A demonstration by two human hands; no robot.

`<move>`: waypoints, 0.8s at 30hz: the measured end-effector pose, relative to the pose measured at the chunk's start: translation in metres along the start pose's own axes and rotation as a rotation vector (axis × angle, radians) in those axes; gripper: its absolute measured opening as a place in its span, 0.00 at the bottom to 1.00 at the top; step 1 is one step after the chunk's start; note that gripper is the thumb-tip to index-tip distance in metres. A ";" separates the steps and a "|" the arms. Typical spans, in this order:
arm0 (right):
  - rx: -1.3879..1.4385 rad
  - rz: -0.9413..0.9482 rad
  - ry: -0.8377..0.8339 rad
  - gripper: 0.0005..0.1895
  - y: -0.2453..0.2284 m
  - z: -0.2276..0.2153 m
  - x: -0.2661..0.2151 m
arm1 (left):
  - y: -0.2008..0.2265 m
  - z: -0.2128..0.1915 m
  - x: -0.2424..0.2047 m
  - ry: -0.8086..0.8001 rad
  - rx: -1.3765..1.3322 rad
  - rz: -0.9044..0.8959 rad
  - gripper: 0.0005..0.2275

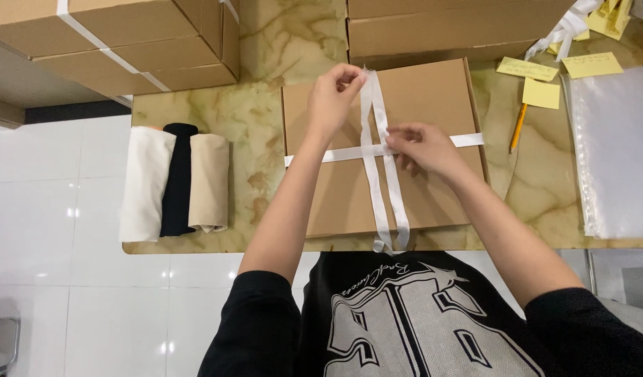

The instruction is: The person wraps a rolled cloth item in a clear plastic bag and places it inside a cardboard box. They then close the box and tie it securely with a white ribbon, finishing with a decorative bow on top.

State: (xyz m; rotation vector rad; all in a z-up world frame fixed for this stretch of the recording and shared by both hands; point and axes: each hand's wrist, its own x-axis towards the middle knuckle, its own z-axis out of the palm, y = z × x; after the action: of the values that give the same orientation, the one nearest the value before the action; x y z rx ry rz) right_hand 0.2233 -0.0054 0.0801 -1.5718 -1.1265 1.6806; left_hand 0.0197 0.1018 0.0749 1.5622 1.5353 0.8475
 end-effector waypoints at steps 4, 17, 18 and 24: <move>-0.319 -0.083 0.079 0.15 -0.037 0.008 0.030 | 0.030 -0.003 -0.012 -0.031 -0.189 0.157 0.02; -0.125 -0.200 0.203 0.09 -0.108 0.004 0.107 | -0.024 0.031 -0.070 -0.104 0.098 0.040 0.07; -0.125 -0.201 0.203 0.09 -0.101 0.003 0.112 | -0.028 0.038 -0.078 -0.103 0.098 0.041 0.07; -0.064 -0.191 0.141 0.06 -0.046 -0.005 0.141 | -0.060 0.077 -0.125 -0.055 0.252 0.130 0.11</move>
State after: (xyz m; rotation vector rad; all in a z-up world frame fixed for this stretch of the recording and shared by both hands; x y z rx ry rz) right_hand 0.2013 0.1380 0.0497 -1.5419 -1.2254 1.4006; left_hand 0.0513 -0.0304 -0.0070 1.8680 1.5612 0.6955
